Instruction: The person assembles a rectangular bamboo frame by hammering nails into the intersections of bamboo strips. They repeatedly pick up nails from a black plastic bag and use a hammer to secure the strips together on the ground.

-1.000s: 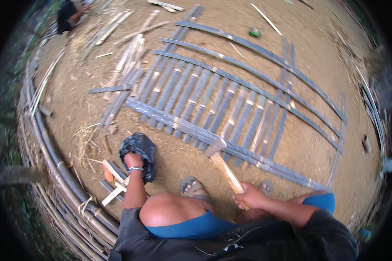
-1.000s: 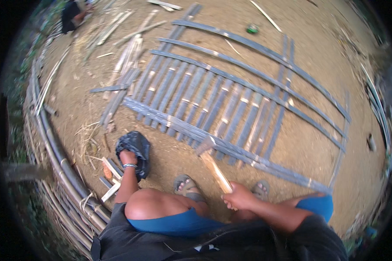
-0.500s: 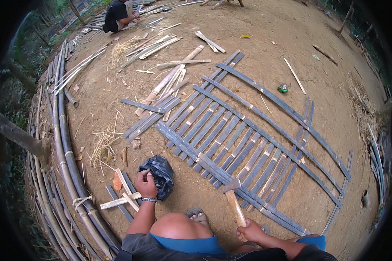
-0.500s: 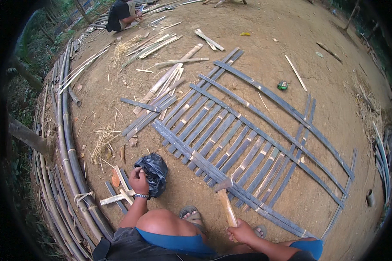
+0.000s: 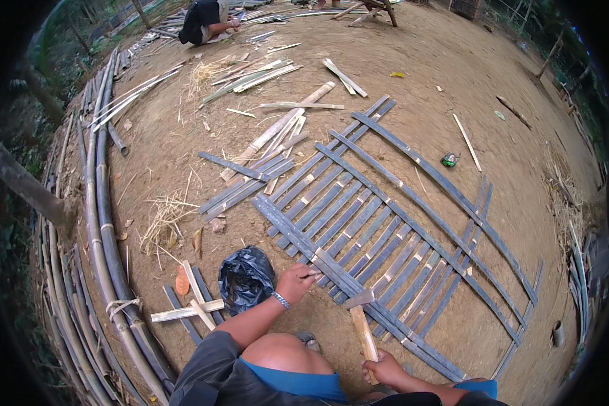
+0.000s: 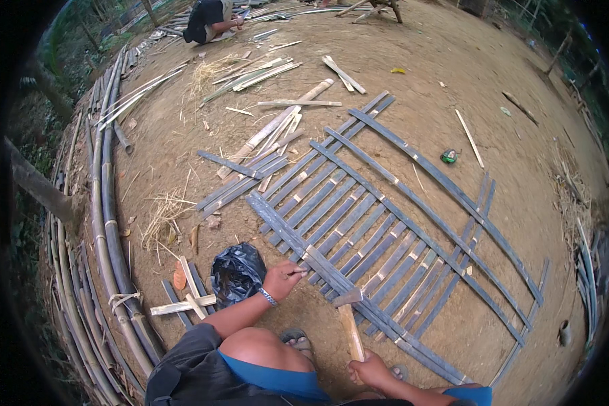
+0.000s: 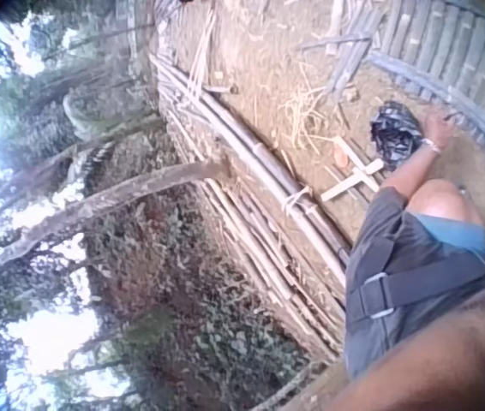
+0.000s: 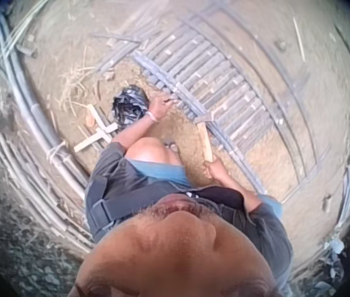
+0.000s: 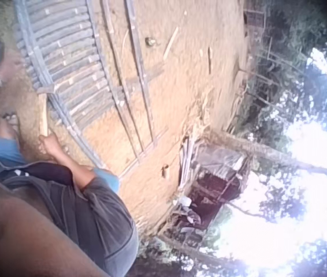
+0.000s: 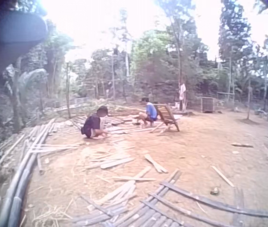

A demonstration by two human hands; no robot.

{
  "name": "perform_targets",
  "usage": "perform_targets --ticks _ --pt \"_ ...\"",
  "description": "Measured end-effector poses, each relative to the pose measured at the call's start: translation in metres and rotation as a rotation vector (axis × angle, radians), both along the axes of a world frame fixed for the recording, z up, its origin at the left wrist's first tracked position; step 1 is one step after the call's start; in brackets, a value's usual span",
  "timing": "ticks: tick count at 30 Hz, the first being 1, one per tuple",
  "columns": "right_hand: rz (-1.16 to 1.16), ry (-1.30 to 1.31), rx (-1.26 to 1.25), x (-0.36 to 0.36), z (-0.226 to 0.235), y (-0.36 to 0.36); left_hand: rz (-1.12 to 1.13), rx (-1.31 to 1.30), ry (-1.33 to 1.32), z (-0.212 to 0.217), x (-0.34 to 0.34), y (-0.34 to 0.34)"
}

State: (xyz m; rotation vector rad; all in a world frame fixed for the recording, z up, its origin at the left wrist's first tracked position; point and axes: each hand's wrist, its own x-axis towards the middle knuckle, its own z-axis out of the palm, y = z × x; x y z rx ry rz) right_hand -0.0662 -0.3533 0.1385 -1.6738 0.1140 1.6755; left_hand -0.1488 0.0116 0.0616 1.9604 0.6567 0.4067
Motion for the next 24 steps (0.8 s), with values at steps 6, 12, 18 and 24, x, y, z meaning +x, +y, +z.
perform_targets --ticks 6,12,18,24 --pt "-0.072 -0.056 0.026 0.001 0.025 0.024 -0.173 0.111 0.061 -0.032 -0.003 0.011" --pt "-0.179 -0.236 0.020 0.015 0.010 0.037 -0.441 0.338 0.324 -0.045 0.004 0.035" --pt "-0.284 -0.341 -0.009 0.067 0.046 0.084 -0.541 0.601 0.443 -0.060 -0.004 0.034" --pt "-0.240 -0.573 0.011 0.156 0.068 0.123 -0.610 0.620 0.486 -0.058 0.007 0.036"
